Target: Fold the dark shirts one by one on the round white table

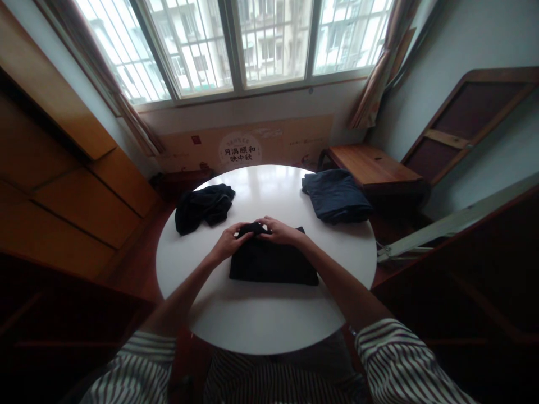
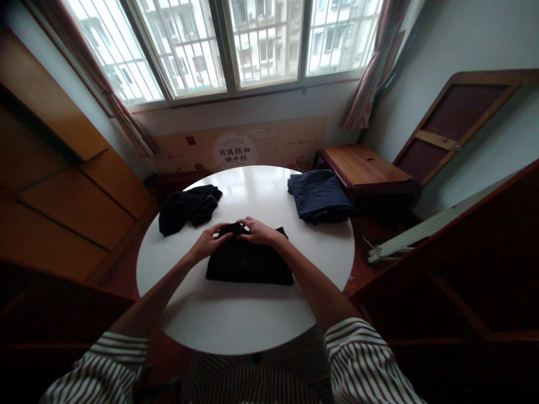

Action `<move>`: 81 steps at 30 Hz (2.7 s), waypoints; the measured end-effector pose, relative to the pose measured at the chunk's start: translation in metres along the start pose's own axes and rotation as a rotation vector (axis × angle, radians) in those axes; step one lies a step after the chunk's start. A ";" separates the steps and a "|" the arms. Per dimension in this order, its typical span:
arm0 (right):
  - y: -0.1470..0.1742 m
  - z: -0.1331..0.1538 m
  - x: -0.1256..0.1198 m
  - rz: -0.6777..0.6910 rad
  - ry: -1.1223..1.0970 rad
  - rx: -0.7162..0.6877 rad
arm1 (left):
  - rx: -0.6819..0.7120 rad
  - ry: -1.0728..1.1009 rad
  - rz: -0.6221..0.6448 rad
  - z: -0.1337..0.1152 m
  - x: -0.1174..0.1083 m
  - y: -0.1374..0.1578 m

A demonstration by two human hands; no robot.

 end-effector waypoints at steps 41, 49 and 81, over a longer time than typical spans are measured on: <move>-0.008 -0.020 0.001 -0.092 -0.122 0.109 | -0.111 0.028 -0.248 0.033 -0.004 -0.004; -0.007 -0.017 -0.003 -0.085 -0.088 0.142 | -0.161 -0.038 -0.227 0.032 -0.003 -0.003; 0.004 0.000 -0.010 -0.014 0.008 0.116 | -0.432 0.019 -0.146 0.013 -0.016 0.022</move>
Point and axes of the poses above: each hand's wrist, its own y-axis away from the middle knuckle, its own x-axis out of the palm, z = x × y, the point moved 6 cm from there along -y, towards the middle knuckle, and after that the axes turned 12 degrees about x, right-handed, at the moved point
